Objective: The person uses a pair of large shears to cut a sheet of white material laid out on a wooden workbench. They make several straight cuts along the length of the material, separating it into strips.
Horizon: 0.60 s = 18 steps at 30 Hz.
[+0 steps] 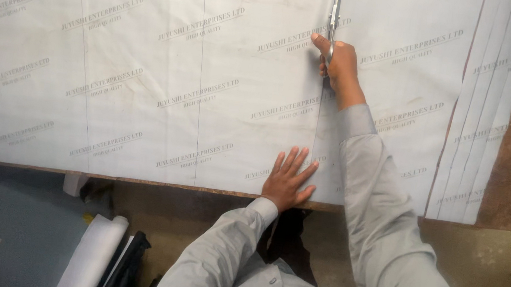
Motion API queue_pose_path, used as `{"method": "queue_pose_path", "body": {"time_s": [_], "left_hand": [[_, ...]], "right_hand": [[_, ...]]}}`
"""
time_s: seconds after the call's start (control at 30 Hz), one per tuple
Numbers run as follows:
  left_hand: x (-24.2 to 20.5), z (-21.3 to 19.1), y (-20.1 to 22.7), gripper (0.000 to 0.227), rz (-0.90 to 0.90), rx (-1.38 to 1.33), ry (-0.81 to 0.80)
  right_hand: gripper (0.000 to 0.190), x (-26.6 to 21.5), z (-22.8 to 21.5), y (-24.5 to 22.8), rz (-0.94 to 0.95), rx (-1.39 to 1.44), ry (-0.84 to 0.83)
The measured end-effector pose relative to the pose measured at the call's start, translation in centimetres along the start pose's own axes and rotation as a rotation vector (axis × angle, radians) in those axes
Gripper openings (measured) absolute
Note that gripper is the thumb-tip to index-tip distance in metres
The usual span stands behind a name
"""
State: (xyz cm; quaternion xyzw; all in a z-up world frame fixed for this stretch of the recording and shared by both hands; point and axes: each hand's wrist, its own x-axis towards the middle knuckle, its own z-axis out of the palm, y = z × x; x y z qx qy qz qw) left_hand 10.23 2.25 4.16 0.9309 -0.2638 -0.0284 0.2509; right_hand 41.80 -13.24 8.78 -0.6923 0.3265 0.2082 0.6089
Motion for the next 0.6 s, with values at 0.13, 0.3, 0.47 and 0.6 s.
{"method": "queue_pose_path", "body": {"time_s": [0.13, 0.3, 0.47, 0.6], "left_hand": [[0.2, -0.1, 0.0, 0.067, 0.005, 0.019, 0.015], [0.1, -0.1, -0.2, 0.067, 0.001, -0.014, 0.014], [0.1, -0.1, 0.0, 0.067, -0.002, -0.032, 0.01], [0.2, -0.1, -0.2, 0.068, -0.008, -0.016, -0.048]], "right_hand": [[0.053, 1.7, -0.2, -1.4, -0.049, 0.001, -0.01], [0.05, 3.0, 0.0, -4.1, -0.026, -0.001, 0.002], [0.05, 4.7, 0.1, -5.6, -0.048, 0.02, -0.014], [0.048, 6.9, 0.2, -6.7, -0.055, 0.01, -0.017]]}}
